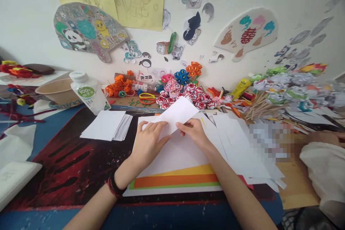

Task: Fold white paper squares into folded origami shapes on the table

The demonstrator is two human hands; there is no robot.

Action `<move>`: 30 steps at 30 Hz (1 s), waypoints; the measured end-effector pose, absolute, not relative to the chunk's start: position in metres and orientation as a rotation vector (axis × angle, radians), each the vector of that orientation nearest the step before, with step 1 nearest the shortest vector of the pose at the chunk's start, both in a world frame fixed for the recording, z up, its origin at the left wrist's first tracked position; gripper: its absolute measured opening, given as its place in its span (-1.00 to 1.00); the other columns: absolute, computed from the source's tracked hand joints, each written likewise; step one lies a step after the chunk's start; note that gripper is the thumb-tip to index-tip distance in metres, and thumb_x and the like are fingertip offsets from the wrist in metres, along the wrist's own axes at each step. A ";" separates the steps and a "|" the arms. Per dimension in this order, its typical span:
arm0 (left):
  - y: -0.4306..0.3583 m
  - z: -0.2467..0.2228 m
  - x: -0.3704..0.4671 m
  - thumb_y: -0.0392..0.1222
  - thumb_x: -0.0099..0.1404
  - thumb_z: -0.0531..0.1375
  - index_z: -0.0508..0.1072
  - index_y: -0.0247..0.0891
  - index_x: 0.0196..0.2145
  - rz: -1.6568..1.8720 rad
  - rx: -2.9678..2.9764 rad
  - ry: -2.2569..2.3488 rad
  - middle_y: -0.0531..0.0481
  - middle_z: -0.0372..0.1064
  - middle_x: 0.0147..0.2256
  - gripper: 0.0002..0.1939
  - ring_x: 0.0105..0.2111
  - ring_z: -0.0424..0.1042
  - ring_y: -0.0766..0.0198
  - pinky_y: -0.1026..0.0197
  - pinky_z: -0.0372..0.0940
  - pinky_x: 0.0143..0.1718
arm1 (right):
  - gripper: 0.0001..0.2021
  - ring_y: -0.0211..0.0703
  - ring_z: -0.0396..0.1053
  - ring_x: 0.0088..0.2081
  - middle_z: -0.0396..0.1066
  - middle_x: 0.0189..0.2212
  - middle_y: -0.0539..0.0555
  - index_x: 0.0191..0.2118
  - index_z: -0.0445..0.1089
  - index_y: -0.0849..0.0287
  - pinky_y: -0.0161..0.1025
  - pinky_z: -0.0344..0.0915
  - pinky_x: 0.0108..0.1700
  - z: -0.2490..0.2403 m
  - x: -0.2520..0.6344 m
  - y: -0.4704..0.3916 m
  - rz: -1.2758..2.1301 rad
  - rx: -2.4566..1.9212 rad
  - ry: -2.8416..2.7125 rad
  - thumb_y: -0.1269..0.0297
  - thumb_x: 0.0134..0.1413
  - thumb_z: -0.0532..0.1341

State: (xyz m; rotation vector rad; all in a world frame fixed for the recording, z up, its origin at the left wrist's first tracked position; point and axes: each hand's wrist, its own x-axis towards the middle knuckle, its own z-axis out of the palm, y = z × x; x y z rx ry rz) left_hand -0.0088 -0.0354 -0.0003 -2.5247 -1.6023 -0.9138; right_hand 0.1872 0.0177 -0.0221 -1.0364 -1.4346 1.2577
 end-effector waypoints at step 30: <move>-0.035 0.002 -0.008 -0.04 0.29 0.20 0.43 -0.15 -0.06 -1.380 -2.716 -1.620 -0.01 0.53 -0.25 -0.71 -0.24 0.47 0.20 0.10 0.22 -0.10 | -0.68 -0.16 0.38 -0.32 0.43 -0.44 0.04 -0.40 0.42 0.19 -0.24 0.27 -0.20 -0.006 0.177 0.008 1.148 -0.898 -1.750 -0.02 0.01 0.29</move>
